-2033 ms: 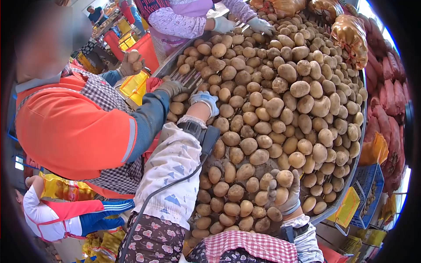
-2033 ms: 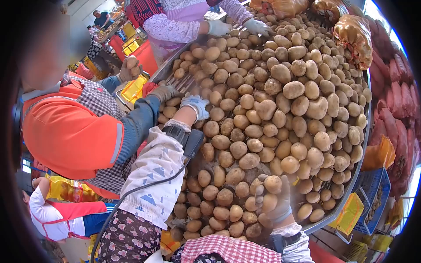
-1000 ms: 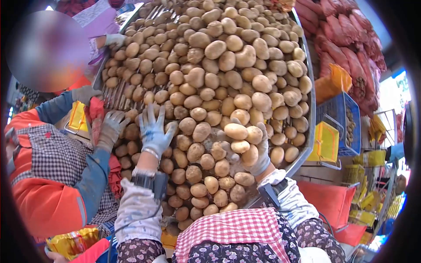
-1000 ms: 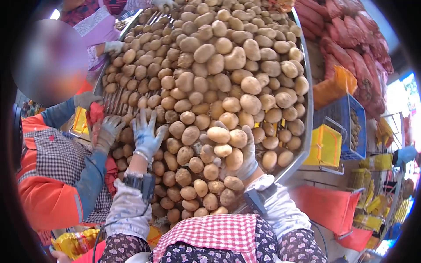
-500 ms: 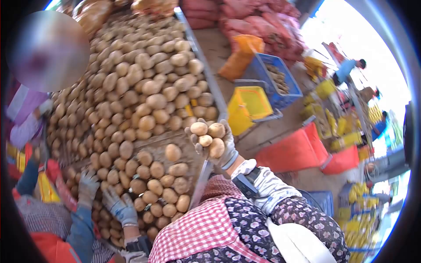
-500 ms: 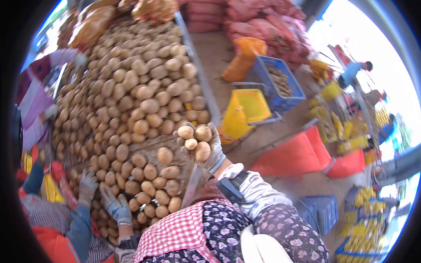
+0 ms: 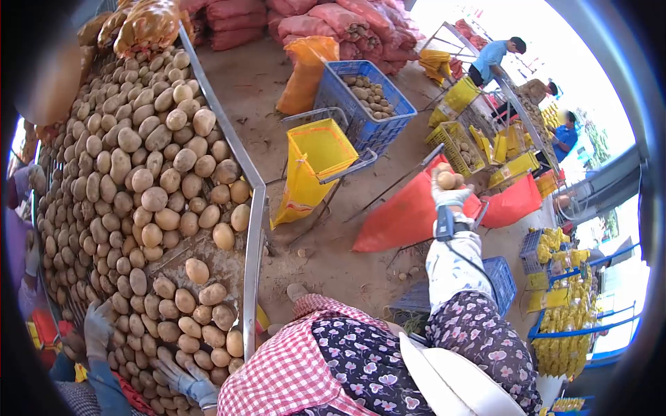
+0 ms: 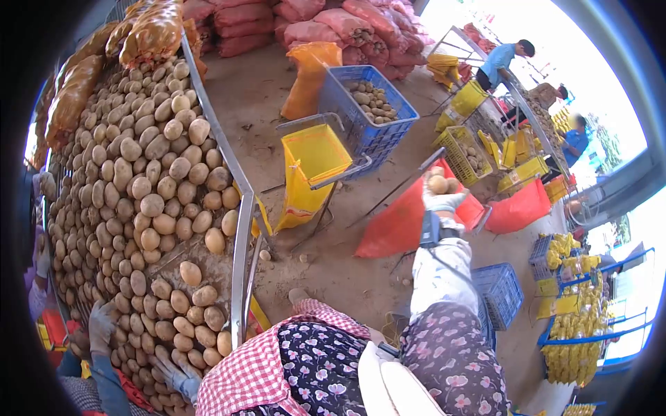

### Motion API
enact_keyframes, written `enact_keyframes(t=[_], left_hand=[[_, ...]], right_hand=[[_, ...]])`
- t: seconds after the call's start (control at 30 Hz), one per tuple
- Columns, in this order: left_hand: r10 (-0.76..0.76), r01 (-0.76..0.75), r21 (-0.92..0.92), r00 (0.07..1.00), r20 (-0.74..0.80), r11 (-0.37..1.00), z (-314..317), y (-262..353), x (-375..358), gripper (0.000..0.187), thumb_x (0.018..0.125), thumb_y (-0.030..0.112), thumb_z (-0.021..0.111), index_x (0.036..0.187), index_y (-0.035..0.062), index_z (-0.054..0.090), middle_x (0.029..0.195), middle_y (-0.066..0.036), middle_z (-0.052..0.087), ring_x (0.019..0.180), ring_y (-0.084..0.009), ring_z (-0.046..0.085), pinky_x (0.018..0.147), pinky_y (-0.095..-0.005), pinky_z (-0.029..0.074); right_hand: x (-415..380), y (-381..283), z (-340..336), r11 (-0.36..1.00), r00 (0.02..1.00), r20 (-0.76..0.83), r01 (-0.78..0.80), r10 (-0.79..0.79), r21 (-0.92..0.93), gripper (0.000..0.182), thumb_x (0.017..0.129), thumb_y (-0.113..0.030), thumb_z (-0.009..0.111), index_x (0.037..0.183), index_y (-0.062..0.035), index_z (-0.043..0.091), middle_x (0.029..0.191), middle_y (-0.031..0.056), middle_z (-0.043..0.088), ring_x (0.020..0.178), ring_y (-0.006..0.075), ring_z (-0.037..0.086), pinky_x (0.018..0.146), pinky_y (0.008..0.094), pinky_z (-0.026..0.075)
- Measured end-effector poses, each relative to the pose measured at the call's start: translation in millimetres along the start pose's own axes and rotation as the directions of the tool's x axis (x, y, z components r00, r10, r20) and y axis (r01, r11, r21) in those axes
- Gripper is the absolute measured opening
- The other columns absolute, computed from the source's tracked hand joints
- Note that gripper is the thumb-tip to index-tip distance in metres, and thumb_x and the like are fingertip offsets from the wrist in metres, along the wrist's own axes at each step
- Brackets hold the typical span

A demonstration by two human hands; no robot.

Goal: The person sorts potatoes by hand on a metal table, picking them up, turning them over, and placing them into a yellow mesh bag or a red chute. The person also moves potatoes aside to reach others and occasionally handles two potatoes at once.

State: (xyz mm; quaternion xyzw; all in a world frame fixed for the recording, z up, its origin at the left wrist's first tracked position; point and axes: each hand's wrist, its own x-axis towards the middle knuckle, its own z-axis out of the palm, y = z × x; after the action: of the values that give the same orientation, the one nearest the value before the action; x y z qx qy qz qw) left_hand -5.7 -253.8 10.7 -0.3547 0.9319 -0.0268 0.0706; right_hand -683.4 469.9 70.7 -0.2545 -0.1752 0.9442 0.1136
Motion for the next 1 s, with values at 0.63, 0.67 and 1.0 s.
enact_keyframes(t=[0.63,0.67,1.0], left_hand=[[-0.628,0.590,-0.215,0.733,-0.261,0.779,10,237,-85,0.069,0.088,0.047,0.053,0.145,0.0125,0.036,0.155,-0.015,0.023,0.144,-0.0388,0.011,0.116,-0.0527,0.005],[-0.606,0.557,-0.242,0.753,-0.257,0.795,13,243,-94,0.068,0.089,0.046,0.053,0.145,0.0110,0.036,0.155,-0.016,0.023,0.144,-0.0390,0.010,0.116,-0.0524,0.005],[-0.604,0.501,-0.446,0.788,-0.119,0.742,-15,312,-212,0.068,0.090,0.042,0.049,0.146,0.0058,0.032,0.151,-0.019,0.029,0.141,-0.0391,0.022,0.115,-0.0524,0.013]], right_hand=[[-286,314,-5,0.533,-0.534,0.496,0.831,0.684,0.159,0.059,0.079,-0.024,0.070,0.131,-0.0040,0.050,0.132,0.0204,0.051,0.125,0.0385,0.046,0.106,0.0461,0.036],[-305,325,-15,0.546,-0.551,0.462,0.822,0.695,0.159,0.062,0.077,-0.025,0.071,0.132,-0.0055,0.050,0.136,0.0216,0.047,0.129,0.0415,0.042,0.107,0.0485,0.034],[-387,383,-43,0.790,-0.775,0.224,0.612,0.592,0.030,0.056,0.083,-0.041,0.061,0.131,-0.0149,0.053,0.144,0.0171,0.041,0.137,0.0373,0.031,0.110,0.0535,0.026]])
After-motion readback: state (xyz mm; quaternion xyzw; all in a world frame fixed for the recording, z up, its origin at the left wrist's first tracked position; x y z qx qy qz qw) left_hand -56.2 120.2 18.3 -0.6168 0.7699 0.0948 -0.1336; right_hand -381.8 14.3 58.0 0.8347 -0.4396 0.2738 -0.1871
